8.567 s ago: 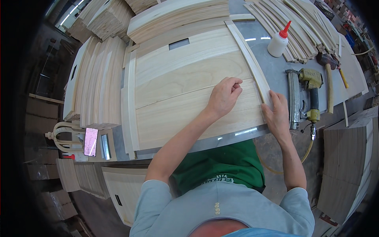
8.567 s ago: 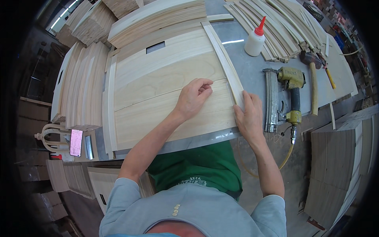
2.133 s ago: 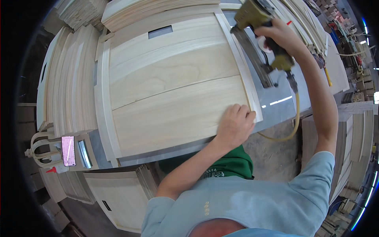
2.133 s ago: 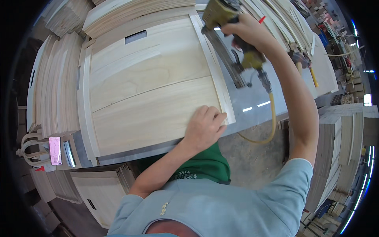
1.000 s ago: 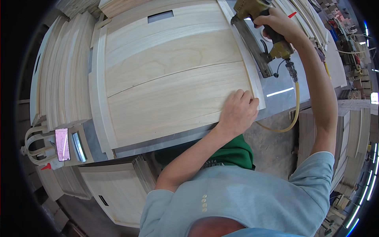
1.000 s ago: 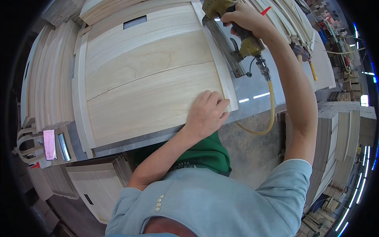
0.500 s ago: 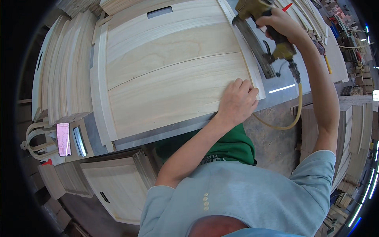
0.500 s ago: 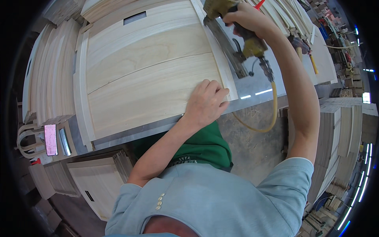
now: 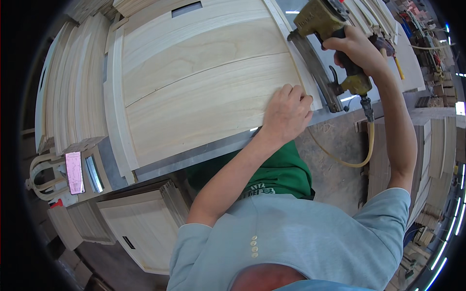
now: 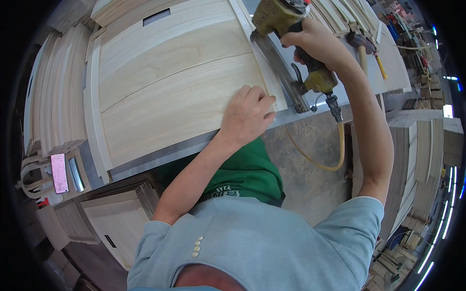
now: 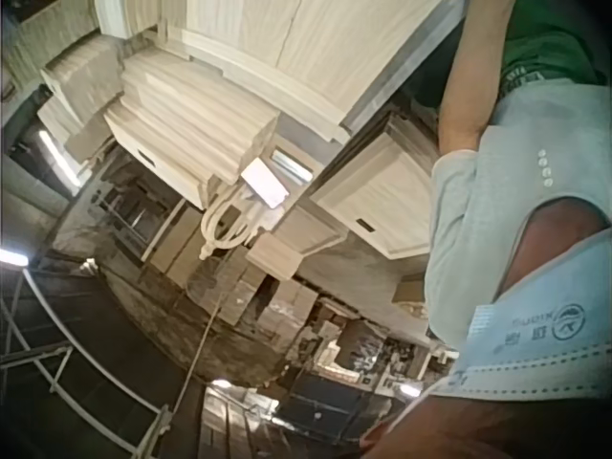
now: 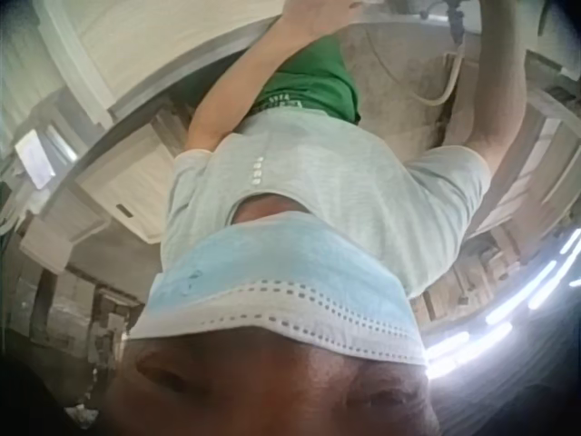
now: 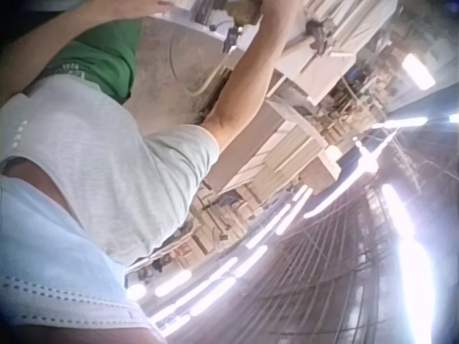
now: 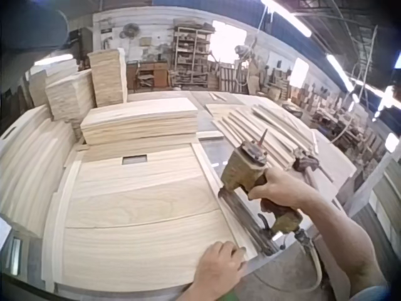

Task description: Assembling wood panels and frames using wood glue and a pneumatic nail gun.

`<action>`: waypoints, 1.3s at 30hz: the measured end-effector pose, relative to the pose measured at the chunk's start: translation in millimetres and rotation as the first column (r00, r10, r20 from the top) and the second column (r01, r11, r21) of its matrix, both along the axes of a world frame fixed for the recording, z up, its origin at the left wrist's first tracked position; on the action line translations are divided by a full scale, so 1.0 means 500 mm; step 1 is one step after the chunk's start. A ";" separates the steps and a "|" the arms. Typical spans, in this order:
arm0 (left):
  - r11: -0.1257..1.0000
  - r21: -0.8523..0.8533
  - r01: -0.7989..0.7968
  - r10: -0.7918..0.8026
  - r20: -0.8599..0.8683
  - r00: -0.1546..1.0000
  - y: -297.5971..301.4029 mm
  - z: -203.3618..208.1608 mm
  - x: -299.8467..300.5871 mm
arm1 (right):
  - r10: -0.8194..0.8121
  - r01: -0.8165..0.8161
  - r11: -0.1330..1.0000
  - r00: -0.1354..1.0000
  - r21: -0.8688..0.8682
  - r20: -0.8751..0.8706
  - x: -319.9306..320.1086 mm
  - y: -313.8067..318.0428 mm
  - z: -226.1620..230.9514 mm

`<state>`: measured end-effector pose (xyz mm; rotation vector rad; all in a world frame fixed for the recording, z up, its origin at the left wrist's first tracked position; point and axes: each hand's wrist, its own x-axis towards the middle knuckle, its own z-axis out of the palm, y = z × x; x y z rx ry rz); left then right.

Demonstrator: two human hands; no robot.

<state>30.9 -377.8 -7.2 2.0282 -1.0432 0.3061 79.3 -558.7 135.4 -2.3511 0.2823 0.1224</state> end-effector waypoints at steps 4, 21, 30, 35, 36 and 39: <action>1.000 -0.011 0.011 -0.011 -0.014 1.000 0.001 0.000 0.003 | 0.008 -0.008 1.000 1.000 -0.003 0.011 -0.005 0.001 -0.006; 1.000 0.000 0.010 -0.010 0.001 1.000 0.000 0.009 -0.004 | -0.101 0.107 0.993 0.991 0.057 -0.092 -0.197 0.003 0.020; 1.000 0.003 0.009 -0.009 0.012 1.000 0.006 0.012 0.002 | -0.135 0.145 0.985 0.985 0.092 -0.111 -0.228 -0.005 0.033; 0.998 0.049 0.030 -0.030 -0.002 1.000 0.061 0.015 -0.004 | -0.225 0.230 0.923 0.973 0.309 -0.052 -0.222 -0.118 0.013; 0.997 0.067 0.027 -0.026 -0.007 1.000 0.082 0.016 -0.003 | -0.260 0.260 0.900 0.964 0.350 -0.048 -0.211 -0.148 0.002; 0.994 0.106 0.002 0.000 -0.020 1.000 0.148 0.027 -0.002 | -0.401 0.357 0.767 0.915 0.533 -0.036 -0.172 -0.235 -0.064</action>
